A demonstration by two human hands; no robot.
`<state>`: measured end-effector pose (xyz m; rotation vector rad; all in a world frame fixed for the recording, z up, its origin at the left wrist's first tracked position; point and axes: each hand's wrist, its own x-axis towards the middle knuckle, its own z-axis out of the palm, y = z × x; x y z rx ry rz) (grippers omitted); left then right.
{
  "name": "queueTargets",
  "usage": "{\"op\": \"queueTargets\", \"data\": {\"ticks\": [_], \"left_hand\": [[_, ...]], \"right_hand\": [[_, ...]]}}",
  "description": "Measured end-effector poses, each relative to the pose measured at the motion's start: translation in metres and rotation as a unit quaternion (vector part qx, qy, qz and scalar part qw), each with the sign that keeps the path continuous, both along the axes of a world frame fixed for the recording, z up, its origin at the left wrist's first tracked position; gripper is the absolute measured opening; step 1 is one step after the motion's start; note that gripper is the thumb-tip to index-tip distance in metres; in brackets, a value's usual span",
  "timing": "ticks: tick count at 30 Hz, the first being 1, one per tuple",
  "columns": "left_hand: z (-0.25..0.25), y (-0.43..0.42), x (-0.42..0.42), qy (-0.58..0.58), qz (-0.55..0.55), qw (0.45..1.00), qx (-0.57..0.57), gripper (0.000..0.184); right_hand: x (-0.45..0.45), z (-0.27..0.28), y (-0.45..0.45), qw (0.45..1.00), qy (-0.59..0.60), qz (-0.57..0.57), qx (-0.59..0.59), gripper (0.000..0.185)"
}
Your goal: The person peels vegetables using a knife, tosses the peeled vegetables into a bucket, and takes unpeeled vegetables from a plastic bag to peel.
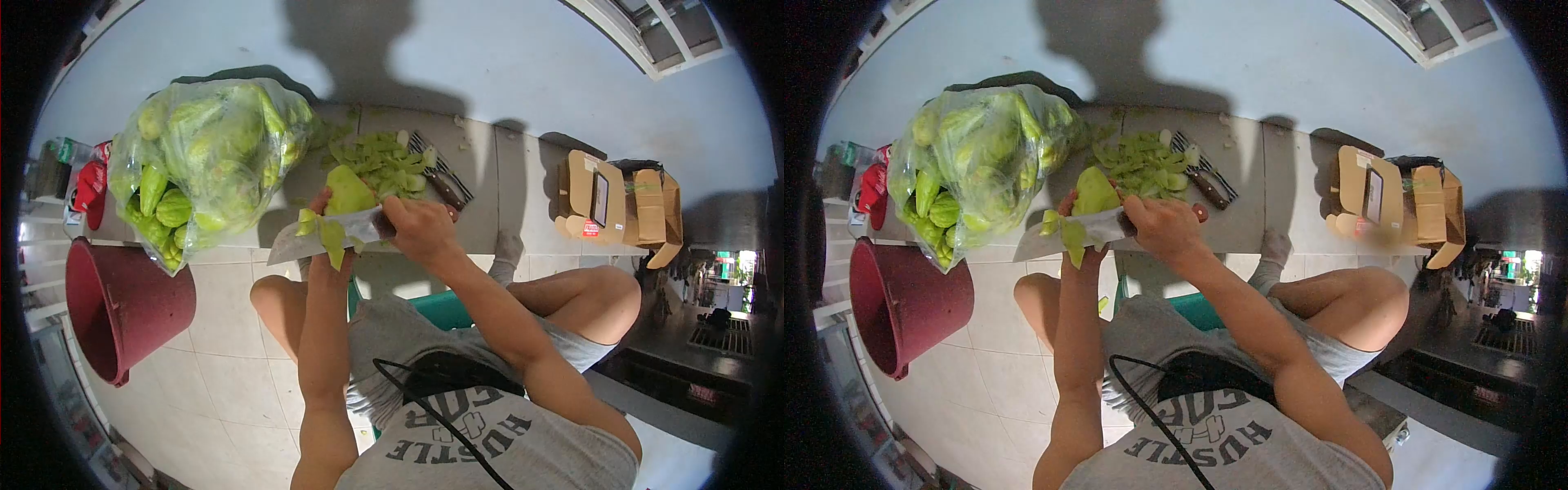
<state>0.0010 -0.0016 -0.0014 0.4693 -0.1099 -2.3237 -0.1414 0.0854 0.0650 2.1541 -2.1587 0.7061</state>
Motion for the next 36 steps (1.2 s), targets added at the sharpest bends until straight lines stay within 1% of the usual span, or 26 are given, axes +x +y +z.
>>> {"op": "queueTargets", "data": {"ticks": [1,3,4,5,6,8,10,12,13,14,16,18,19,20,21,23,24,26,27,28,29,30,32,33,35,36], "left_hand": [[-0.004,0.001,-0.001,0.005,0.012,1.000,0.014,0.052],[-0.005,0.002,0.002,0.010,0.024,0.999,0.029,0.052],[-0.002,0.001,0.003,-0.033,0.046,0.998,0.034,0.048],[0.001,0.001,0.004,-0.076,0.068,0.994,0.040,0.045],[0.000,-0.002,0.004,-0.072,0.071,0.994,0.039,0.045],[-0.004,-0.005,0.008,-0.067,0.041,0.996,0.037,0.045],[0.003,-0.001,0.007,-0.064,0.031,0.997,0.037,0.045],[0.005,0.002,0.008,-0.061,0.018,0.997,0.038,0.045],[0.003,0.001,0.009,-0.073,0.014,0.997,0.034,0.050],[0.003,0.001,0.009,-0.083,0.011,0.996,0.029,0.055],[0.017,0.006,0.010,-0.099,0.011,0.995,0.021,0.054],[0.018,0.005,0.007,-0.115,0.010,0.993,0.016,0.054],[0.013,0.005,0.006,-0.087,0.002,0.996,0.010,0.051],[0.010,0.005,0.007,-0.060,-0.007,0.998,0.001,0.047],[0.009,0.002,0.006,-0.060,-0.004,0.998,-0.003,0.047],[0.008,0.002,0.006,-0.020,0.002,0.999,0.038,0.048],[0.007,0.003,0.005,-0.019,0.000,0.999,0.037,0.048],[0.006,0.009,0.007,-0.049,-0.007,0.999,0.016,0.062],[0.011,0.011,0.007,-0.050,-0.008,0.999,0.017,0.062],[0.018,0.012,0.007,-0.064,-0.017,0.998,-0.012,0.062],[0.023,0.011,0.007,-0.078,-0.025,0.996,-0.043,0.062],[0.018,0.006,0.005,-0.077,-0.021,0.996,-0.045,0.062],[0.002,0.007,0.007,-0.081,0.022,0.995,0.049,0.061],[0.005,0.006,0.008,-0.082,0.020,0.995,0.048,0.061],[0.011,0.001,0.007,-0.015,-0.013,1.000,0.013,0.048],[0.014,0.002,0.008,-0.014,-0.014,1.000,0.012,0.048]], "right_hand": [[-0.001,-0.001,-0.001,1.000,0.001,0.001,0.000,0.028],[-0.005,-0.006,-0.001,0.999,-0.006,-0.047,0.016,0.024],[-0.011,-0.013,0.000,0.999,-0.006,-0.047,0.016,0.024],[-0.020,-0.020,0.001,0.995,-0.006,-0.076,0.062,0.023],[-0.023,-0.017,-0.003,0.989,-0.005,-0.103,0.106,0.021],[-0.022,-0.013,0.000,0.988,-0.022,-0.099,0.113,0.021],[-0.017,-0.003,-0.001,0.987,-0.043,-0.098,0.118,0.021],[-0.018,0.002,-0.003,0.990,-0.065,-0.061,0.107,0.021],[-0.023,-0.003,-0.003,0.990,-0.064,-0.063,0.106,0.021],[-0.032,-0.013,-0.003,0.987,-0.062,-0.074,0.126,0.022],[-0.039,-0.015,-0.002,0.984,-0.060,-0.086,0.145,0.023],[-0.040,-0.013,0.001,0.976,-0.104,-0.078,0.173,0.025],[-0.036,-0.010,0.006,0.975,-0.107,-0.080,0.179,0.025],[-0.030,-0.007,0.007,0.982,-0.111,-0.047,0.147,0.024],[-0.027,0.000,0.000,0.988,-0.111,-0.011,0.109,0.024],[-0.022,0.007,-0.003,0.986,-0.104,-0.023,0.129,0.023],[-0.022,0.008,-0.004,0.983,-0.095,-0.033,0.151,0.023],[-0.032,-0.006,-0.007,0.983,-0.078,-0.056,0.158,0.023],[-0.035,-0.008,-0.008,0.981,-0.062,-0.076,0.165,0.023],[-0.037,-0.009,-0.006,0.981,-0.062,-0.076,0.165,0.023],[-0.039,-0.009,-0.005,0.976,-0.091,-0.087,0.175,0.024],[-0.040,-0.003,-0.008,0.971,-0.119,-0.094,0.184,0.026],[-0.027,0.002,-0.001,0.974,-0.132,-0.068,0.171,0.026],[-0.021,0.008,-0.001,0.978,-0.140,-0.042,0.147,0.026],[-0.014,0.016,-0.003,0.979,-0.134,-0.045,0.143,0.026],[-0.014,0.017,-0.003,0.980,-0.128,-0.048,0.144,0.026]]}}
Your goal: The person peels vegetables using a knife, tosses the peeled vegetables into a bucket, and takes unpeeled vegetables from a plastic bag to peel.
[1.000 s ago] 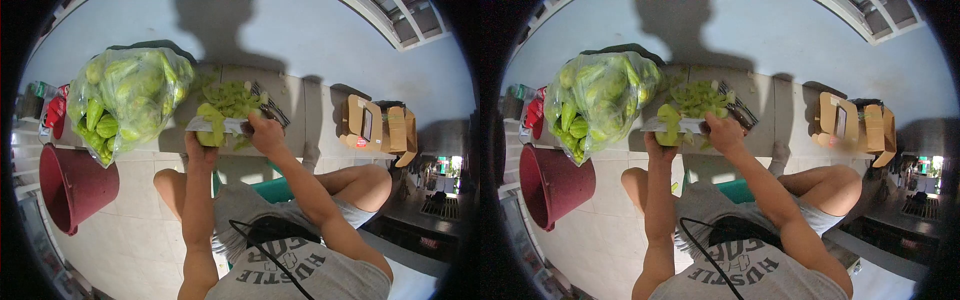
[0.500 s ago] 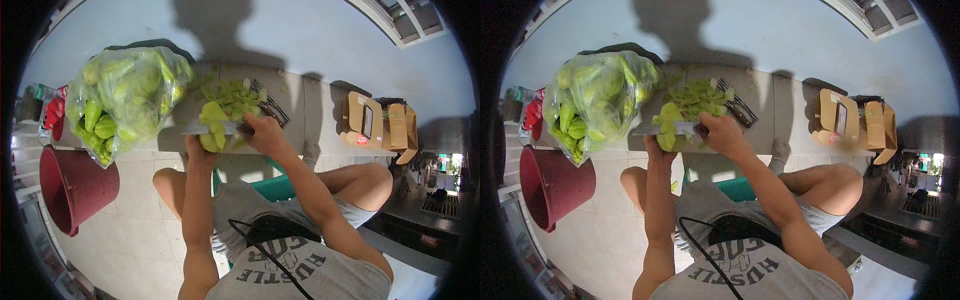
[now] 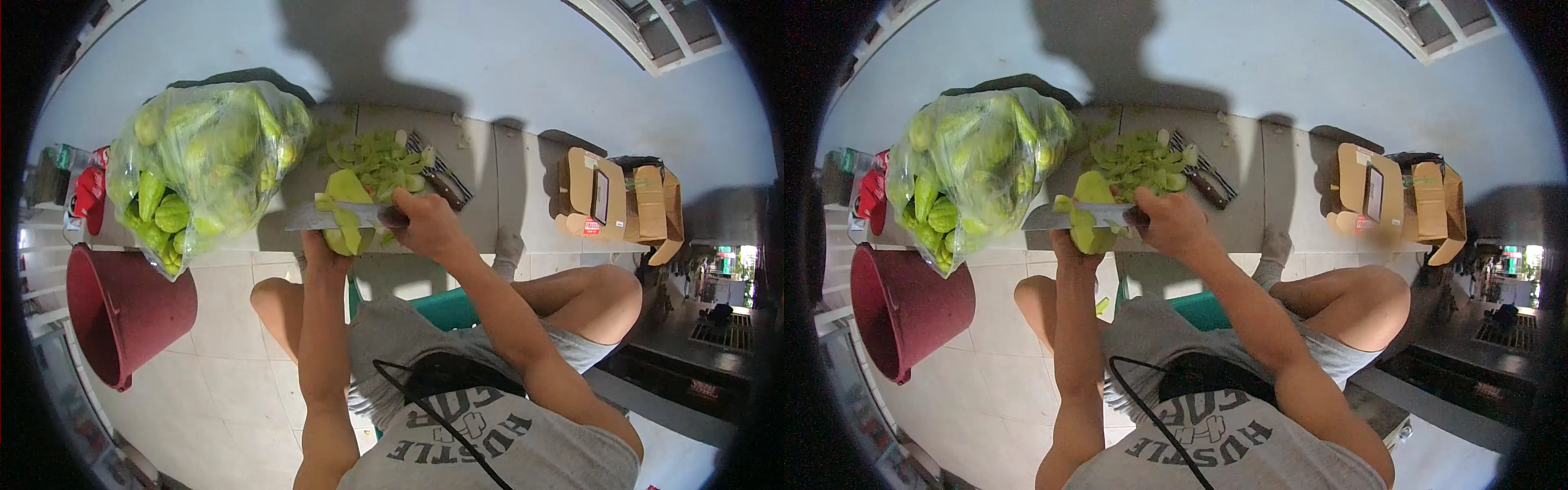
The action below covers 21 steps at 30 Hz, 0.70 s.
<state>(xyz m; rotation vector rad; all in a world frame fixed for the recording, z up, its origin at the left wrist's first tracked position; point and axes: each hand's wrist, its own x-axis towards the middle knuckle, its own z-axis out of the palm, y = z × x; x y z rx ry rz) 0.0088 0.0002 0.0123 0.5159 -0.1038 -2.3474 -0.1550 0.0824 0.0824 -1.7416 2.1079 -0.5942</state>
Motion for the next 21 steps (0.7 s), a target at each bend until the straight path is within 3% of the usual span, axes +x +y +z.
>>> {"op": "queueTargets", "data": {"ticks": [3,5,9,11,12,14,18,19,20,21], "left_hand": [[0.003,0.009,0.000,-0.013,0.001,0.999,-0.040,0.048],[0.004,0.007,-0.004,-0.080,0.012,0.997,0.000,0.060],[0.014,0.008,-0.001,-0.062,-0.001,0.998,-0.022,0.059],[0.015,0.010,-0.004,-0.074,-0.007,0.996,-0.040,0.060],[0.020,0.006,-0.005,-0.070,-0.006,0.996,-0.047,0.060],[0.028,0.009,-0.002,-0.031,-0.025,0.995,-0.087,0.062],[0.031,0.003,-0.004,0.011,-0.022,0.998,-0.062,0.059],[0.033,0.001,-0.011,-0.167,0.062,0.954,-0.241,0.059],[0.034,0.002,-0.014,-0.330,0.137,0.842,-0.403,0.059],[0.035,0.001,-0.017,-0.326,0.132,0.843,-0.407,0.059]], "right_hand": [[-0.015,-0.026,-0.005,0.999,0.048,-0.025,-0.006,0.025],[-0.019,-0.036,-0.003,0.999,0.040,-0.033,-0.003,0.024],[-0.024,-0.046,-0.004,0.999,0.017,-0.033,-0.035,0.021],[-0.035,-0.061,-0.001,0.998,0.011,-0.064,0.024,0.022],[-0.040,-0.056,-0.010,0.994,0.009,-0.085,0.072,0.023],[-0.041,-0.051,-0.009,0.994,-0.007,-0.096,0.060,0.023],[-0.034,-0.025,-0.006,0.989,-0.074,-0.127,0.024,0.026],[-0.042,-0.042,-0.005,0.989,-0.074,-0.127,0.023,0.026],[-0.051,-0.069,-0.002,0.992,-0.007,-0.123,0.042,0.025],[-0.053,-0.071,-0.004,0.989,0.060,-0.120,0.058,0.024]]}}
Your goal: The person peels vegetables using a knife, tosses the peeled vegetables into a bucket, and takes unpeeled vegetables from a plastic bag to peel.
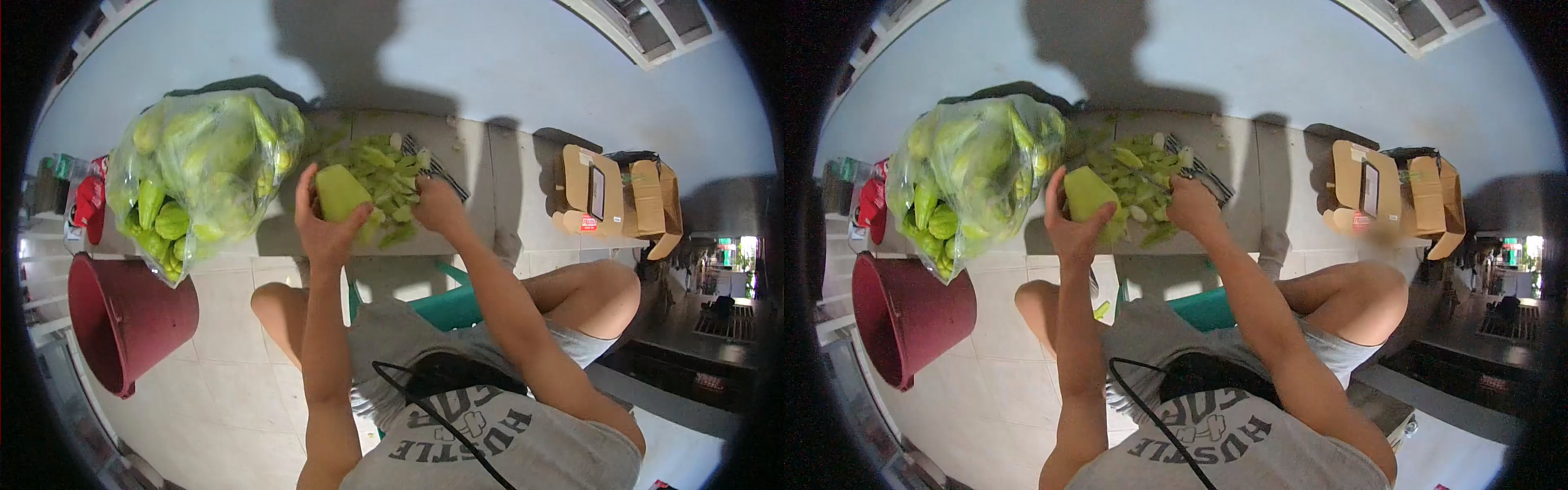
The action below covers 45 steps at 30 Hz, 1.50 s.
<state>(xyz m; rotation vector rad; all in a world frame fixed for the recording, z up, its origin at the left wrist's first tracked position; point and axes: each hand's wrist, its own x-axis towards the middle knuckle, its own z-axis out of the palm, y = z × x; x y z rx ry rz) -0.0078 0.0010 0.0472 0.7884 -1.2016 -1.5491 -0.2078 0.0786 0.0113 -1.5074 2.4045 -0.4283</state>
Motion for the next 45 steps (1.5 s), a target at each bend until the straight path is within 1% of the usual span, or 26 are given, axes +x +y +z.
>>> {"op": "queueTargets", "data": {"ticks": [1,2,3,4,5,6,7,9,10,12,13,15,17,19,21,24,27,31,33,34,36,37,39,40,43,45], "left_hand": [[0.000,-0.005,-0.004,-0.027,0.021,0.999,0.038,0.056],[-0.002,-0.007,-0.005,-0.054,0.047,0.994,0.082,0.052],[-0.011,-0.009,-0.005,-0.054,0.057,0.993,0.086,0.052],[-0.025,-0.013,-0.004,0.065,0.028,0.968,0.243,0.049],[-0.038,-0.020,-0.005,0.184,-0.002,0.904,0.385,0.046],[-0.040,-0.027,-0.010,0.253,-0.010,0.879,0.403,0.044],[-0.042,-0.027,-0.011,0.252,-0.010,0.880,0.401,0.044],[-0.043,-0.027,-0.017,0.369,-0.051,0.839,0.396,0.048],[-0.047,-0.021,-0.014,0.367,-0.050,0.838,0.400,0.048],[-0.048,-0.019,-0.015,0.310,-0.019,0.835,0.455,0.046],[-0.047,-0.017,-0.015,0.312,-0.018,0.834,0.454,0.046],[-0.043,-0.012,-0.016,0.328,-0.038,0.832,0.445,0.047],[-0.075,-0.015,-0.012,0.346,-0.067,0.825,0.442,0.046],[-0.072,-0.016,-0.014,0.373,-0.097,0.816,0.432,0.046],[-0.065,-0.011,-0.013,0.334,-0.097,0.828,0.440,0.045],[-0.059,-0.008,-0.010,0.364,-0.116,0.817,0.433,0.045],[-0.049,-0.006,-0.009,0.360,-0.105,0.812,0.448,0.046],[-0.046,-0.004,-0.006,0.371,-0.095,0.811,0.441,0.050],[-0.046,-0.006,0.002,0.377,-0.167,0.828,0.381,0.056],[-0.044,-0.006,0.003,0.379,-0.167,0.827,0.379,0.056],[-0.041,-0.003,0.003,0.356,-0.158,0.842,0.373,0.056],[-0.041,0.001,0.002,0.355,-0.155,0.840,0.379,0.056],[-0.037,-0.005,-0.004,0.379,-0.095,0.802,0.452,0.054],[-0.038,-0.007,-0.003,0.379,-0.096,0.803,0.450,0.054],[-0.037,-0.004,0.000,0.369,-0.103,0.807,0.449,0.056],[-0.034,0.001,0.004,0.362,-0.122,0.837,0.391,0.056]], "right_hand": [[-0.003,0.000,0.000,1.000,0.006,0.000,-0.005,0.024],[-0.001,-0.001,0.006,0.999,-0.040,-0.011,-0.013,0.027],[0.006,0.005,0.007,0.996,-0.090,-0.020,-0.017,0.030],[0.013,0.011,0.006,0.995,-0.097,-0.018,-0.012,0.030],[0.017,0.017,0.000,0.984,-0.170,-0.052,-0.021,0.030],[0.020,0.021,-0.003,0.967,-0.239,-0.085,-0.030,0.030],[0.024,0.023,-0.005,0.966,-0.240,-0.085,-0.033,0.030],[0.026,0.026,-0.005,0.945,-0.303,-0.103,-0.062,0.034],[0.027,0.025,0.002,0.945,-0.304,-0.106,-0.059,0.034],[0.023,0.029,0.002,0.986,-0.161,-0.041,-0.035,0.033],[0.025,0.031,0.005,0.986,-0.160,-0.038,-0.035,0.033],[0.029,0.035,0.013,0.997,-0.047,0.022,-0.063,0.030],[0.037,0.042,0.015,0.994,-0.027,0.049,-0.090,0.026],[0.040,0.043,0.011,0.989,0.001,0.083,-0.123,0.024],[0.044,0.040,0.006,0.982,0.049,0.107,-0.150,0.025],[0.048,0.043,0.004,0.980,0.066,0.116,-0.146,0.024],[0.052,0.052,0.002,0.983,0.048,0.128,-0.126,0.017],[0.049,0.038,0.001,0.980,0.035,0.129,-0.147,0.018],[0.040,0.033,0.000,0.993,0.022,0.080,-0.080,0.020],[0.039,0.034,0.002,0.993,0.024,0.080,-0.081,0.020],[0.041,0.037,0.006,0.989,-0.047,0.074,-0.118,0.026],[0.047,0.044,0.009,0.990,-0.051,0.073,-0.112,0.026],[0.056,0.061,0.004,0.983,-0.048,0.121,-0.127,0.024],[0.058,0.064,0.002,0.983,-0.047,0.122,-0.129,0.024],[0.056,0.063,0.000,0.989,-0.053,0.109,-0.087,0.024],[0.047,0.046,-0.001,0.990,-0.024,0.094,-0.104,0.025]]}}
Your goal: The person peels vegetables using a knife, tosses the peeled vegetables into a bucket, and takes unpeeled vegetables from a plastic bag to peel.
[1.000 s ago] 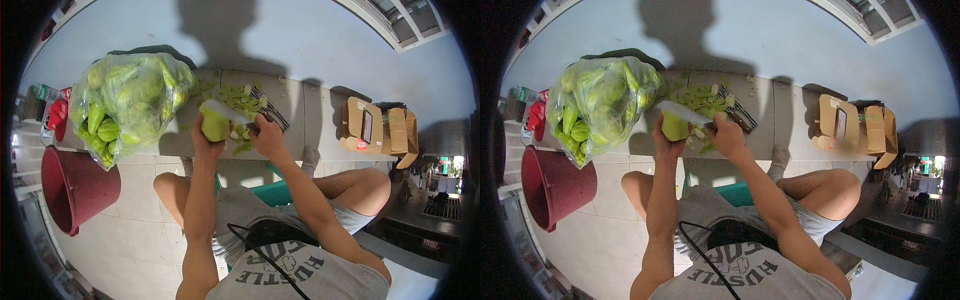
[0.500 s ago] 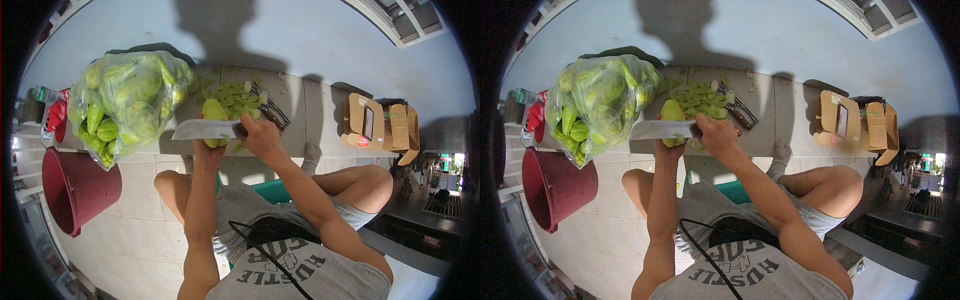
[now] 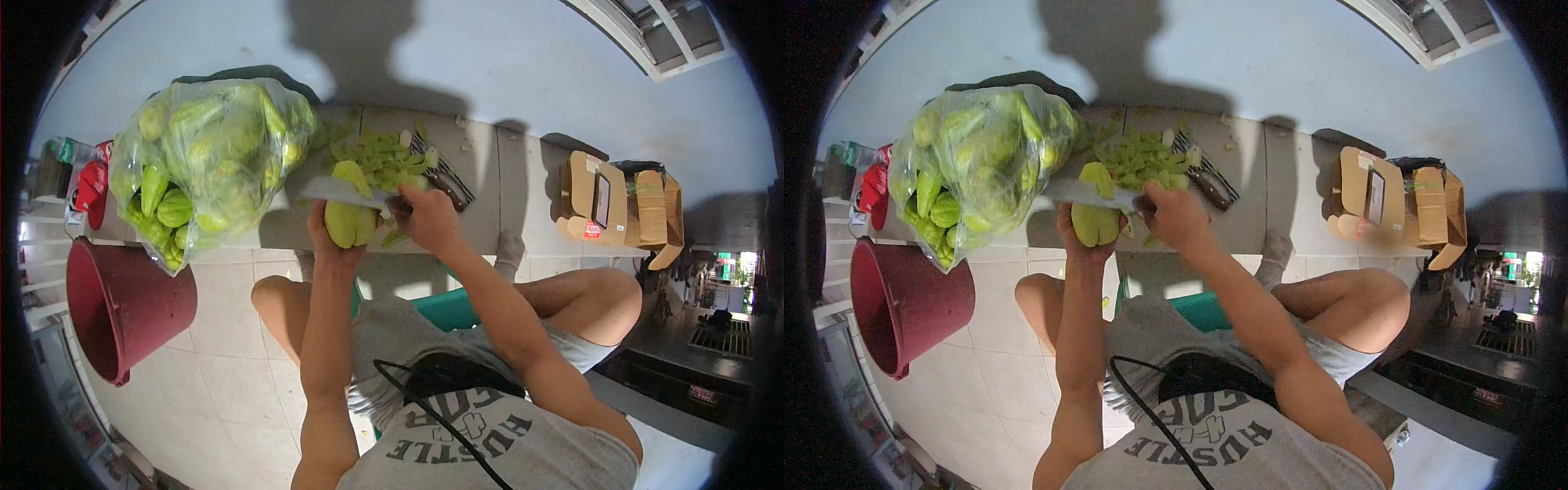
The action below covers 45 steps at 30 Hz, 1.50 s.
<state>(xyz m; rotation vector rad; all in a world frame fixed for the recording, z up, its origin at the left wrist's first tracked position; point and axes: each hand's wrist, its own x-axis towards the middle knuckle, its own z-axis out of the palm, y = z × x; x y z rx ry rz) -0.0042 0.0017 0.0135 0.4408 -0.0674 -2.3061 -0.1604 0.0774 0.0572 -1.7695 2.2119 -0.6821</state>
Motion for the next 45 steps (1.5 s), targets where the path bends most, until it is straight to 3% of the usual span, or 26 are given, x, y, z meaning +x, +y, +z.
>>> {"op": "queueTargets", "data": {"ticks": [4,7,9,12,15,18,22,24,27,31,33,40,45], "left_hand": [[0.006,-0.005,0.002,0.008,-0.024,1.000,-0.002,0.054],[0.012,0.001,0.002,0.004,-0.022,1.000,-0.017,0.054],[0.016,-0.003,0.000,-0.027,-0.021,0.999,-0.028,0.057],[0.028,0.000,0.003,-0.005,-0.017,0.999,-0.048,0.060],[0.012,0.000,0.002,-0.037,-0.035,0.998,-0.027,0.063],[0.010,-0.001,0.004,0.047,-0.064,0.991,-0.109,0.067],[0.020,-0.008,-0.003,0.038,-0.002,0.995,-0.093,0.067],[-0.001,-0.016,-0.002,0.072,-0.027,0.995,-0.059,0.065],[-0.002,-0.015,-0.001,0.016,-0.008,1.000,-0.019,0.061],[0.010,-0.017,0.005,-0.044,0.020,0.999,-0.023,0.057],[0.012,-0.013,0.002,-0.069,0.048,0.996,0.033,0.057],[-0.008,-0.014,0.000,0.087,0.002,0.996,0.024,0.061],[0.001,-0.009,-0.003,0.027,0.039,0.997,0.055,0.052]], "right_hand": [[-0.009,-0.011,-0.003,1.000,0.001,-0.003,0.030,0.023],[-0.009,-0.014,0.001,1.000,-0.020,-0.008,-0.020,0.024],[-0.013,-0.014,-0.008,0.999,-0.010,-0.027,0.040,0.024],[-0.010,-0.001,-0.003,0.999,-0.020,-0.019,0.038,0.023],[-0.028,-0.037,-0.010,0.994,-0.019,-0.070,0.084,0.023],[-0.041,-0.046,-0.005,0.984,-0.045,-0.091,0.143,0.027],[-0.037,-0.027,-0.004,0.987,-0.076,-0.120,0.080,0.025],[-0.051,-0.047,-0.002,0.984,-0.054,-0.085,0.147,0.025],[-0.054,-0.054,0.005,0.989,-0.039,-0.097,0.100,0.023],[-0.025,-0.009,0.008,0.990,-0.045,-0.094,0.095,0.021],[-0.008,-0.012,0.013,0.996,0.047,0.014,-0.072,0.026],[0.020,-0.008,0.004,0.982,0.113,0.063,-0.134,0.026],[0.016,-0.013,0.001,0.984,0.103,0.066,-0.128,0.026]]}}
